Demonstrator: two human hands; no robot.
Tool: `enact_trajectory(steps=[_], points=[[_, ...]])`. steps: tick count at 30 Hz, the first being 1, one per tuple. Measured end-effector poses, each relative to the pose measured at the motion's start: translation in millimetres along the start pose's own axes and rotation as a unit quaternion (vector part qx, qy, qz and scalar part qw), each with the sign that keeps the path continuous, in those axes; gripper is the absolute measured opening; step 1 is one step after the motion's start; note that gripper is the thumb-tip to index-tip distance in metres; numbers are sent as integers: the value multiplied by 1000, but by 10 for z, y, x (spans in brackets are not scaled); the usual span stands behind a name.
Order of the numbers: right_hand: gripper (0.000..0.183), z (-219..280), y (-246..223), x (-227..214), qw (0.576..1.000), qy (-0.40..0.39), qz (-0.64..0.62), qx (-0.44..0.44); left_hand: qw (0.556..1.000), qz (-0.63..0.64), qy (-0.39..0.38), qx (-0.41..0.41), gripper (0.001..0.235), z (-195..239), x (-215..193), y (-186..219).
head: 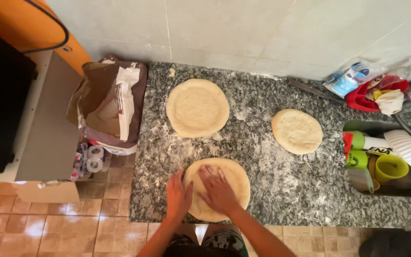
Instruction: The person shapes several portions of pizza dough on a floured countertop by pressing down on them by hand and stretching them into flat rounds.
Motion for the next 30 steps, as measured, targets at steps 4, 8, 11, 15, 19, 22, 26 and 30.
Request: enact_trajectory(steps=[4,8,11,15,19,22,26,30], points=[[67,-34,-15,125,996,83,-9,26,983,113,-44,136,51,-335,4,52],[65,-118,-54,57,998,-2,-27,60,969,172,-89,154,51,-474,-40,72],[69,-82,-277,110,997,-60,-1,53,975,178,-96,89,50,-502,-62,104],[64,-37,-206,225,999,41,3,0,970,193,-71,130,48,-384,14,-40],[56,-40,-115,-150,987,-5,-154,-39,972,192,-95,99,52,-542,54,-68],[63,133,-124,123,992,35,-119,12,971,195,-98,98,51,-546,27,-12],[78,173,-133,269,984,156,75,32,974,164,-113,104,53,-569,143,-19],[75,72,-82,22,980,-160,-23,112,966,185,-99,152,55,-623,106,9]])
Point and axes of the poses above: each hand's wrist, its own z-axis away from the middle knuckle, its own x-axis out of the palm, y = z × x, the point moved 2 cm from there along -z, towards the middle knuckle, and after that the axes turned 12 degrees about x, right-handed, at the moved point
